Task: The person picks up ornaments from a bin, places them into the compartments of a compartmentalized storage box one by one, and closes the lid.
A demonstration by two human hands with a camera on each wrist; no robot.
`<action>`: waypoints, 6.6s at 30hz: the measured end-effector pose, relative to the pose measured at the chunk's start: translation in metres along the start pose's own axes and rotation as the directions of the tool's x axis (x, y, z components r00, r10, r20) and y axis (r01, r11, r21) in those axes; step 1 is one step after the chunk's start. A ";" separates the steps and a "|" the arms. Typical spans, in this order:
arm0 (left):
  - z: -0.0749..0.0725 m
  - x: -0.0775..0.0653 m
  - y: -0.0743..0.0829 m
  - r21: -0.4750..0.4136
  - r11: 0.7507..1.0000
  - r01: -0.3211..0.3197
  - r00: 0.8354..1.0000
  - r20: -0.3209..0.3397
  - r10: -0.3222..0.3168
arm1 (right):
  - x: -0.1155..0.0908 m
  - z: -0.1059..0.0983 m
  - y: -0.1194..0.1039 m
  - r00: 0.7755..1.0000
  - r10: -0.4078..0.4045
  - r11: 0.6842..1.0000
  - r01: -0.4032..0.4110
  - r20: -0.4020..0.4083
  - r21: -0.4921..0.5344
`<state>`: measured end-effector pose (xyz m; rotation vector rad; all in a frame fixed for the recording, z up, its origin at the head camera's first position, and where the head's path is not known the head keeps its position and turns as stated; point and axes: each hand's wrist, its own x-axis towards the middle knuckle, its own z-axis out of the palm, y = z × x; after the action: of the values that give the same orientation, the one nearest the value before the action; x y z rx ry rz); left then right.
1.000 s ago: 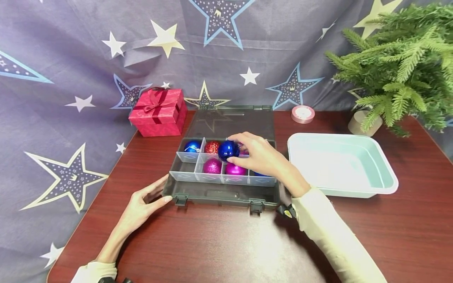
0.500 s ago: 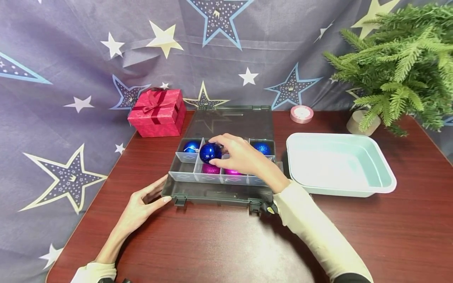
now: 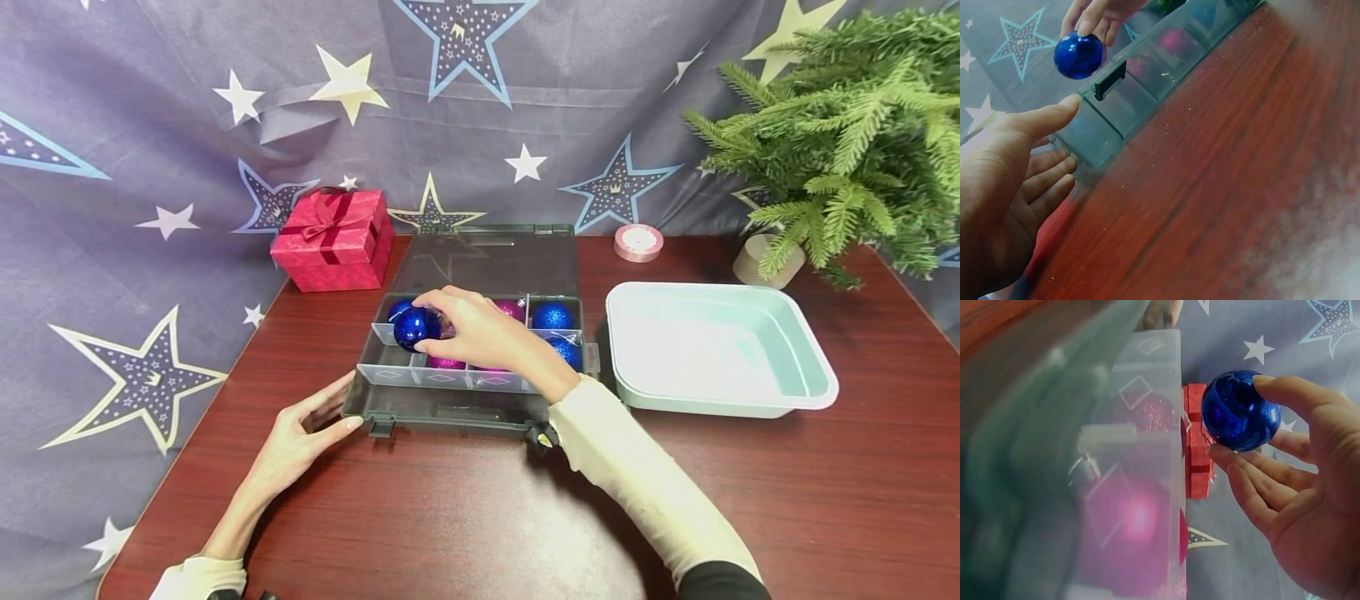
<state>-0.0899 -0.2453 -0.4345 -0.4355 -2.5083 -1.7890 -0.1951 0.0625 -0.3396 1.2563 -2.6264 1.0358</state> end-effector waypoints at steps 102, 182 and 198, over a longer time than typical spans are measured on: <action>-0.032 0.152 0.048 0.012 0.988 0.154 0.986 0.055 -0.155 | -0.048 -0.106 0.082 0.752 0.659 0.630 -0.529 -0.031 0.568; -0.002 0.241 0.029 -0.221 0.854 0.470 0.872 0.266 -0.411 | -0.013 -0.090 0.133 0.574 0.790 0.235 -0.610 0.217 0.757; -0.001 0.236 0.036 -0.268 0.882 0.386 0.920 0.184 -0.347 | -0.019 -0.097 0.125 0.640 0.757 0.311 -0.527 0.129 0.791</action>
<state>-0.3080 -0.1860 -0.3569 -0.0809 -2.5439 -2.3732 -0.2932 0.1878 -0.3388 -0.1816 -2.4636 2.4659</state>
